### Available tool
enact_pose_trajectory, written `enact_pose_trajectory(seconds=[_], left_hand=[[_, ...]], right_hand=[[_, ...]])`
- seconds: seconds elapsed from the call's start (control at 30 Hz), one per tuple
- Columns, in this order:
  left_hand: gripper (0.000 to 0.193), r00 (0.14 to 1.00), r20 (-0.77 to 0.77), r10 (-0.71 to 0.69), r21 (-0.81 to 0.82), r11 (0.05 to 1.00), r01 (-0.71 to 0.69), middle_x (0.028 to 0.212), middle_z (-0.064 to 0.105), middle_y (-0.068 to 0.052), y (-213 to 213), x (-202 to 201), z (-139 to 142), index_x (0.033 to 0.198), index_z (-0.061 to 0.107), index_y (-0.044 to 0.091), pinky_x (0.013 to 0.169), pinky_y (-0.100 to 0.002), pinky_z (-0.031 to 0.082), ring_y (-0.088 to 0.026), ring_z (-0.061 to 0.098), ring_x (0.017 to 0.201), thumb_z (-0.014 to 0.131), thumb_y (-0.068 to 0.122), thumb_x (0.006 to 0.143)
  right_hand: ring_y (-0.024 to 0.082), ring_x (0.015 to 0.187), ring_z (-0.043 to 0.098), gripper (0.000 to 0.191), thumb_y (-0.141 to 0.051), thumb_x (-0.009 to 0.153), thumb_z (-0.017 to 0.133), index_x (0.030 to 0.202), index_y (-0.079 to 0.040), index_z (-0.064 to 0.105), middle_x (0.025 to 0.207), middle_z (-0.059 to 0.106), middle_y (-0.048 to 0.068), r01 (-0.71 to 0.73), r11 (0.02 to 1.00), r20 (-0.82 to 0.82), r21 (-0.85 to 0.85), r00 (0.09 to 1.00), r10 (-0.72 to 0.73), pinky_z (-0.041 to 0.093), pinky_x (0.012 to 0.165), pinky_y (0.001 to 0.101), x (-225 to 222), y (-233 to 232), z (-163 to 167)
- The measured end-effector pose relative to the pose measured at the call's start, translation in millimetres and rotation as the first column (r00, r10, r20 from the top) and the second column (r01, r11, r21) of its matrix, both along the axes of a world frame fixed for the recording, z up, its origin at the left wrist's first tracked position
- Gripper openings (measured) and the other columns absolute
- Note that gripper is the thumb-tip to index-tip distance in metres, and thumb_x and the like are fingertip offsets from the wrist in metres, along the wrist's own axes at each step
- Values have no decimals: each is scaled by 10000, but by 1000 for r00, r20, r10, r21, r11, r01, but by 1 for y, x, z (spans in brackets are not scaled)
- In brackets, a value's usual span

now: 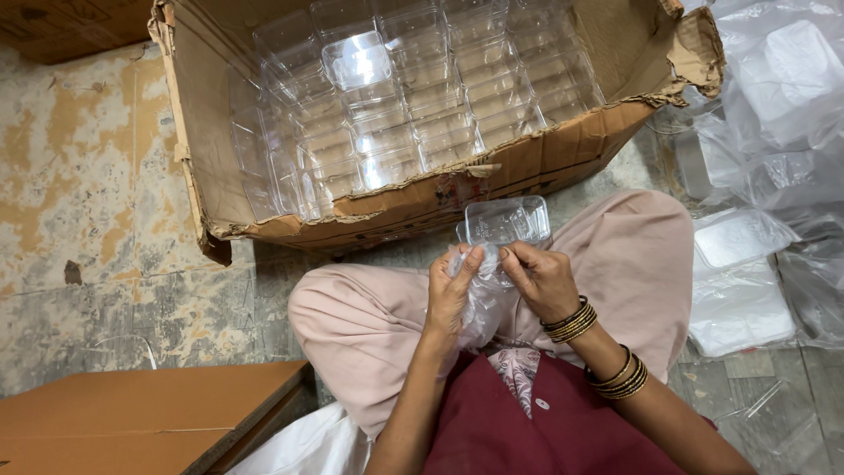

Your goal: The person sits on the floor and removes clear plastic containers from plastic bags one at a time, then stacks the containers into an open cardboard box. They occasionally set a filled bag aside and reach for another bag of containers.

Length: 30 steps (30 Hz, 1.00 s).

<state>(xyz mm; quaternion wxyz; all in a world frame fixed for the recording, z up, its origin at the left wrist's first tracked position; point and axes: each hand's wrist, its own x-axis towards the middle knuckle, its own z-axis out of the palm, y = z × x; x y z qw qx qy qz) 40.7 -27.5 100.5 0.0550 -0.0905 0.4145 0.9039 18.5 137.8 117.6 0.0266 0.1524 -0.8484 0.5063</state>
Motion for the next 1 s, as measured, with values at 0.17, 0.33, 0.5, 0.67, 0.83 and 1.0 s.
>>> enact_pose_trajectory(seconds=[0.17,0.33,0.5,0.67,0.83,1.0], left_hand=[[129,999,-38,34,-77,996,-37,870,673,47,1,-2,4,958,679,89,718,-193,480,-28,595,774,755,189,931],[136,1000,-14,25,-136,990,-27,828,649,51,-2,1,-7,929,687,70,663,-181,418,-20,539,724,755,185,950],[133,999,-3,40,-58,998,-40,844,605,72,1,4,-10,938,666,83,679,-185,403,-18,504,745,761,169,976],[197,997,-63,-37,-61,998,34,954,679,2,-2,4,11,969,687,62,864,-200,495,-67,626,909,747,249,953],[268,934,250,-254,238,951,195,921,706,-54,-17,13,22,1014,631,85,703,-310,555,-159,690,791,741,303,903],[215,864,33,-503,-138,854,502,1055,714,-48,-19,9,7,1175,636,37,801,-261,517,-84,660,905,683,156,1001]], right_hand=[[141,723,750,209,-173,991,608,1062,2,697,856,758,76,-91,984,-6,-152,996,91,604,610,272,-2,0,5],[171,705,748,178,-167,969,671,1005,-7,738,847,766,95,-115,993,-79,16,990,116,592,611,300,2,-1,6],[202,687,738,205,-181,977,666,1021,3,744,856,760,118,-73,996,-127,54,989,79,581,610,317,6,-1,6],[184,670,730,236,-237,977,668,988,-25,770,821,765,100,-49,994,-154,102,986,65,576,587,301,1,6,-6],[137,732,686,225,-212,1032,586,1019,-8,681,863,732,56,142,761,328,-633,939,98,564,697,271,-3,24,-38],[119,802,634,128,-53,1087,562,1162,51,557,902,656,37,193,192,268,-962,795,545,542,747,253,-8,82,-43]])
